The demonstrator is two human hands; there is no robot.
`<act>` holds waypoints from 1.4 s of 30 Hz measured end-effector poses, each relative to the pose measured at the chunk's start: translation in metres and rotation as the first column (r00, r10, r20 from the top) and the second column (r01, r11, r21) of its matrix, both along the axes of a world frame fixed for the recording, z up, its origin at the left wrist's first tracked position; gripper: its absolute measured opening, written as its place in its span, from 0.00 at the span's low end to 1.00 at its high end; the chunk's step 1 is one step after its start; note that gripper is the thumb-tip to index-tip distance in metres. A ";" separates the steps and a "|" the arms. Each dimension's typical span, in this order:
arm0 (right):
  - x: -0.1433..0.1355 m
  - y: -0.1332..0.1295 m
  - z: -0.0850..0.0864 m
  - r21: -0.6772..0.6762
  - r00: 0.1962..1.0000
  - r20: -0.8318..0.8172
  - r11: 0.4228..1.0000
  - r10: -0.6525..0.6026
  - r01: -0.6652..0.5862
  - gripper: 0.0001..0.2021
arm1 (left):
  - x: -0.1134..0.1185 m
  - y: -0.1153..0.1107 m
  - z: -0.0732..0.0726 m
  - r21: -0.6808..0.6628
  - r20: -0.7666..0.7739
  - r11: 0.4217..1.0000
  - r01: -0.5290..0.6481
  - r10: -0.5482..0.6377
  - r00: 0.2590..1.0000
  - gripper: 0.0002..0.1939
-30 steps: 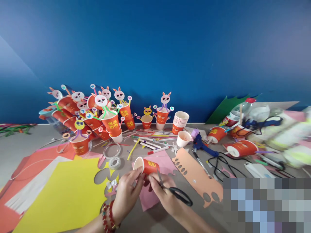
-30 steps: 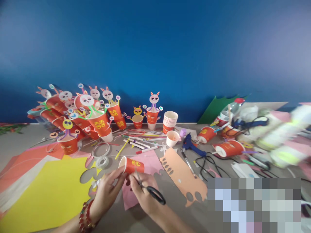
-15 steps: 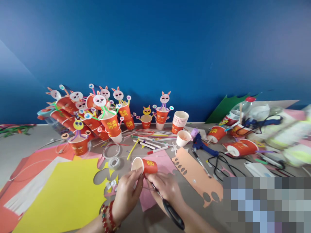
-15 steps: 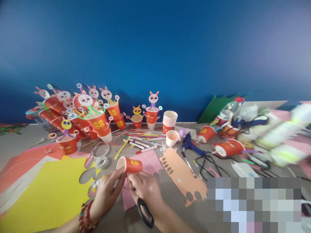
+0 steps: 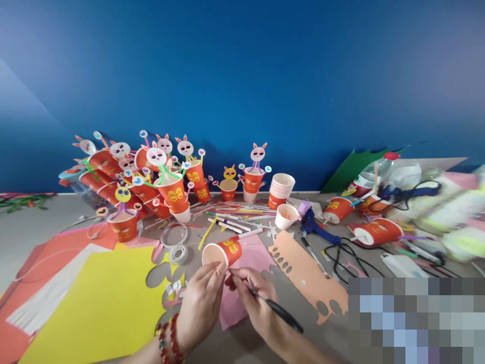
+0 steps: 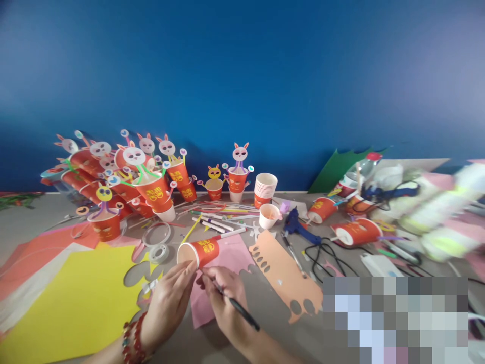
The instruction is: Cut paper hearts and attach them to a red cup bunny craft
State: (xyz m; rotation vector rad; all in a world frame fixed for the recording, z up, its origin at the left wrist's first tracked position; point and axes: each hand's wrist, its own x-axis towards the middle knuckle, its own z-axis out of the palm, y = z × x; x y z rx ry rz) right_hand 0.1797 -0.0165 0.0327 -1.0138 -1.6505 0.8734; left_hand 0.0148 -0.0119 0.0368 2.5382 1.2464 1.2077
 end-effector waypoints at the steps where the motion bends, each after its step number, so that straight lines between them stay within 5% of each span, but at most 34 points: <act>1: 0.001 0.002 0.001 0.086 0.997 0.077 0.996 -0.012 0.005 0.09 | 0.000 0.000 0.000 -0.022 0.010 1.000 -0.001 0.001 1.000 0.20; 4: 0.005 0.009 0.004 0.298 0.961 0.273 0.953 -0.042 -0.043 0.09 | -0.003 0.001 -0.004 -0.104 0.056 0.995 -0.006 0.012 0.998 0.18; 7: 0.007 0.012 0.006 0.369 0.934 0.356 0.924 -0.044 -0.097 0.09 | -0.005 0.000 -0.007 -0.149 0.116 0.989 -0.003 0.021 0.993 0.15; 12: 0.001 0.002 0.010 0.044 0.999 0.037 0.999 0.027 -0.029 0.10 | -0.002 -0.002 0.002 -0.108 0.128 0.994 0.034 -0.021 0.992 0.18; 15: -0.004 -0.006 0.015 -0.165 0.984 -0.176 0.986 -0.002 -0.027 0.14 | 0.001 -0.002 0.014 -0.018 0.058 0.999 0.032 -0.031 0.998 0.21; 18: -0.004 -0.007 0.022 -0.239 0.979 -0.203 0.971 -0.032 -0.018 0.18 | 0.002 0.001 0.026 0.043 -0.018 0.999 0.018 -0.017 1.000 0.21; 21: 0.003 0.001 0.032 -0.167 0.994 -0.113 0.986 0.005 -0.024 0.15 | 0.002 0.007 0.037 -0.008 -0.043 0.999 0.031 -0.032 0.999 0.19; 28: 0.019 0.032 0.052 0.262 0.968 0.248 0.964 -0.030 -0.037 0.10 | 0.006 0.031 0.055 -0.211 0.051 0.978 0.012 -0.001 0.999 0.12; 37: 0.006 0.049 0.052 -0.170 0.953 -0.302 0.985 -0.034 -0.019 0.14 | 0.019 0.050 0.050 0.080 -0.045 0.997 -0.019 0.022 0.999 0.21; 42: 0.013 0.060 0.048 0.065 1.000 0.011 0.998 -0.009 0.009 0.11 | 0.015 0.060 0.048 -0.032 -0.050 0.999 -0.016 0.015 0.999 0.18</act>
